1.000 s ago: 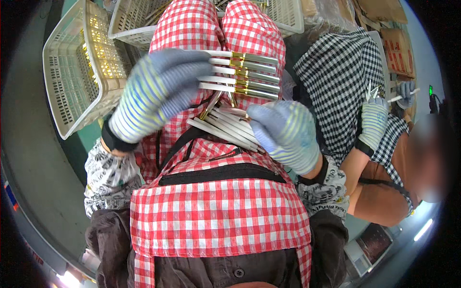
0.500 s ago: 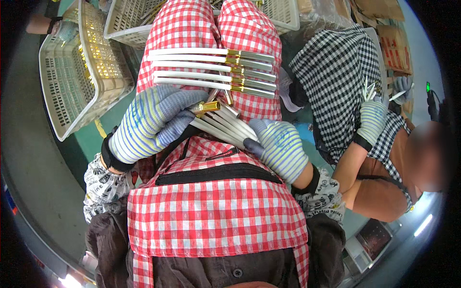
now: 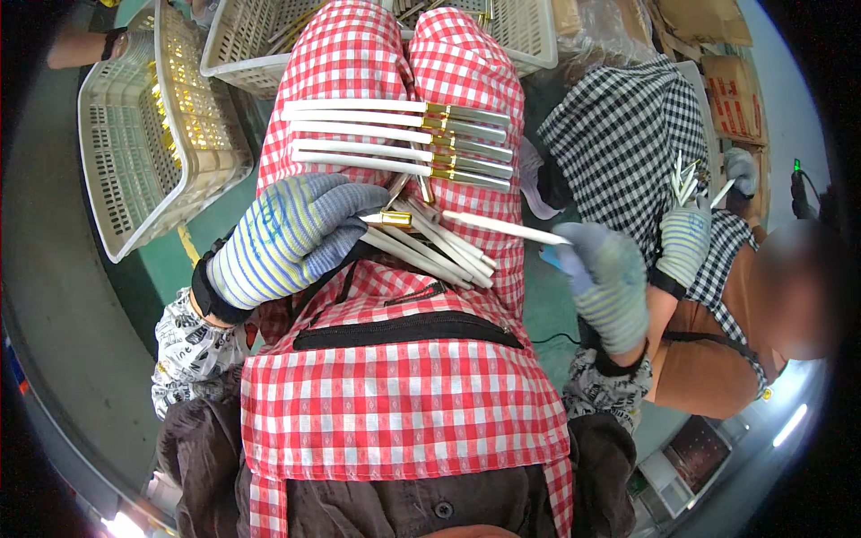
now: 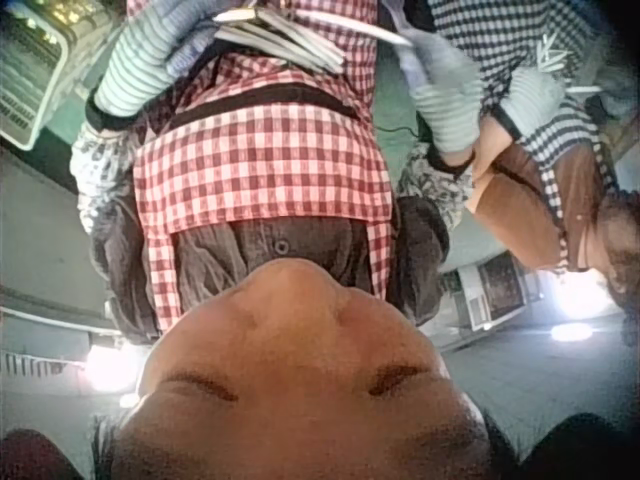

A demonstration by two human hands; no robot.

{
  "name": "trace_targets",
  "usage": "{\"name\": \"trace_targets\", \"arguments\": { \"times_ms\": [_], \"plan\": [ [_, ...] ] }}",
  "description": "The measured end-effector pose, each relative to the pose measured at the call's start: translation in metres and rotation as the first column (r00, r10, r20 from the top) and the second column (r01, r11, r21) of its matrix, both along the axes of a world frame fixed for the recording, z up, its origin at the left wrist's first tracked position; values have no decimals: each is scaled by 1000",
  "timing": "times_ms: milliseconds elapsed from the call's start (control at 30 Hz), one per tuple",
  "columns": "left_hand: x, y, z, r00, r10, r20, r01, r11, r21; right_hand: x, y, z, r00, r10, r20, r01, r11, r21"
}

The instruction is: Assembling small plastic tubes with metal tips in a manufacturing facility.

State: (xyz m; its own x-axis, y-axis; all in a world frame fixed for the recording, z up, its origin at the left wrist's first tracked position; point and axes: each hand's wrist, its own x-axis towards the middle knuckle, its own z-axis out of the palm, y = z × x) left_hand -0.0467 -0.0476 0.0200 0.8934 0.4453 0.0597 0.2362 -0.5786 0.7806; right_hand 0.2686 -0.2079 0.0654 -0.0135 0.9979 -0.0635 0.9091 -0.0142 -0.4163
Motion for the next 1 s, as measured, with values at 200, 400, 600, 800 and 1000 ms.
{"name": "trace_targets", "arguments": {
  "times_ms": [200,400,600,800,1000],
  "plan": [
    [10,0,0,998,-59,21,59,998,4,13,-16,7,867,-255,-428,198,965,-173],
    [16,1,5,998,-45,47,42,998,54,9,-6,1,872,-186,-452,117,977,-177],
    [21,-4,5,985,-172,-1,167,953,252,-18,5,-12,936,338,-100,-330,940,87],
    [12,0,23,973,-190,-129,222,923,313,-28,15,-15,931,341,-128,-330,939,102],
    [14,-6,15,964,-240,-114,265,885,382,-33,26,-6,913,280,-296,-303,952,-34]
  ]
}}
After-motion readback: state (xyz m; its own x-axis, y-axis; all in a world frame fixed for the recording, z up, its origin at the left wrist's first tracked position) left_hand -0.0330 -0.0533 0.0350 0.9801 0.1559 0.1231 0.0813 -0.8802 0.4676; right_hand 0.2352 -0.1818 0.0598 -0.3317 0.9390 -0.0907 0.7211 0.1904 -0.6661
